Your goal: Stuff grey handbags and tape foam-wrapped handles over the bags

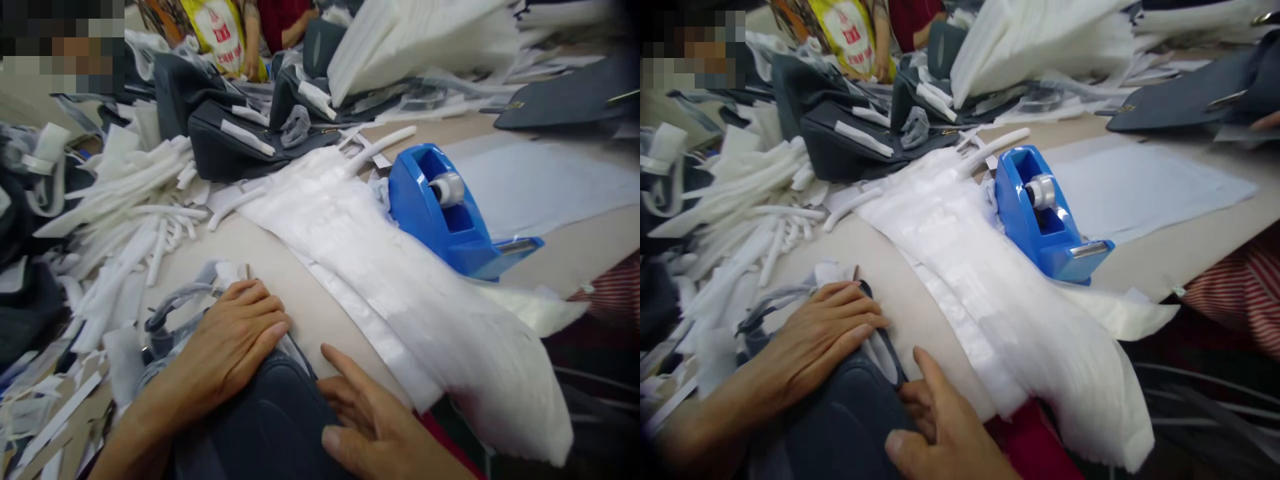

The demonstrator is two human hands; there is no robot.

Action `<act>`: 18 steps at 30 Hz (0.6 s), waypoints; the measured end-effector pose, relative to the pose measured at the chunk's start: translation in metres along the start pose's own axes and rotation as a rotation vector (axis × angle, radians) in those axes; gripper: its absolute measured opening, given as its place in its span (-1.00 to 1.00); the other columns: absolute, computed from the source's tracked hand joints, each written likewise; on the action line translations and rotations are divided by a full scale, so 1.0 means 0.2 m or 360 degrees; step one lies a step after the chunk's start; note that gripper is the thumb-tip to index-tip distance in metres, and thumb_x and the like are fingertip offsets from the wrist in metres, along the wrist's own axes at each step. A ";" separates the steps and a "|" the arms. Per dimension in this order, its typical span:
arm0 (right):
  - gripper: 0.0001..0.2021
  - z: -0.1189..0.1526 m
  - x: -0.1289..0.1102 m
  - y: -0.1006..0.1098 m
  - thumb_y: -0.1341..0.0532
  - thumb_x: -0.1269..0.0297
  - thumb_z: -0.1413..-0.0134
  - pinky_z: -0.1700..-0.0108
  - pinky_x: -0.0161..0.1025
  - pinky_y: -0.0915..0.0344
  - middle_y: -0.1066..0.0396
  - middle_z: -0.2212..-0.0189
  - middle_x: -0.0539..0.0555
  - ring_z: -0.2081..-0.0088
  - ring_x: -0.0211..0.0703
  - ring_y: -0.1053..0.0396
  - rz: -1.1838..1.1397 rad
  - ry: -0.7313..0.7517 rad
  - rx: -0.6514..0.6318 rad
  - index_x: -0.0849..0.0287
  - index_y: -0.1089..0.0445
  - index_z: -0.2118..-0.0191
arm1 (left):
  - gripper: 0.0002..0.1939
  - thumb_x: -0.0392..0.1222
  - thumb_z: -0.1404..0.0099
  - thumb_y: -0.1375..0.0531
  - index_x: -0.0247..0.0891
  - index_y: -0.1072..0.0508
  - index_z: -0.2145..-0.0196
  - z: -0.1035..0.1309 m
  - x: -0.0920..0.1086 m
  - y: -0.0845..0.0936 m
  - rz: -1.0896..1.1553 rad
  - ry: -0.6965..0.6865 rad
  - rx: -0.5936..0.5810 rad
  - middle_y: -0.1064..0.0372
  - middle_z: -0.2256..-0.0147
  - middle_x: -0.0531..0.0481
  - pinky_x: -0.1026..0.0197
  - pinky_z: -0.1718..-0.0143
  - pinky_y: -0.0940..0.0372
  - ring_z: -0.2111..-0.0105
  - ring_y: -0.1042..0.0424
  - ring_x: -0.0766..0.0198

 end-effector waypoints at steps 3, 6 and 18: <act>0.05 -0.04 -0.01 -0.01 -0.38 -0.01 0.16 -0.14 0.09 -0.18 -0.32 -0.09 0.23 -0.15 0.15 -0.26 0.0012 -0.0125 -0.0035 0.06 0.20 -0.38 | -0.63 -0.09 -0.43 0.10 -0.12 -0.48 0.29 0.00 -0.01 0.00 0.0025 0.0028 0.0027 -0.43 0.25 0.03 0.05 -0.16 -0.06 0.15 -0.34 0.17; 0.12 -0.10 -0.05 -0.04 -0.42 0.07 0.22 -0.15 0.07 -0.18 -0.24 -0.16 0.21 -0.19 0.15 -0.21 0.0019 -0.0134 -0.0072 0.03 0.28 -0.38 | -0.61 -0.10 -0.43 0.15 -0.12 -0.46 0.27 0.01 0.01 0.02 0.0044 0.0035 0.0047 -0.42 0.26 0.05 0.06 -0.15 -0.06 0.17 -0.34 0.17; 0.20 -0.25 -0.08 -0.11 -0.37 0.18 0.19 -0.22 0.07 -0.11 -0.24 -0.17 0.18 -0.23 0.11 -0.16 0.0278 0.0089 -0.0085 0.00 0.56 -0.37 | -0.86 -0.26 -0.29 -0.02 -0.23 -0.34 0.40 0.04 0.07 0.03 0.0163 0.0014 -0.0052 -0.36 0.36 0.03 0.01 -0.14 0.01 0.25 -0.28 0.23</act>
Point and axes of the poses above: each hand's wrist, its own z-axis away from the middle knuckle, its own y-axis out of the back of the hand, x = y × z, the point moved 4 cm from there along -z, towards the middle knuckle
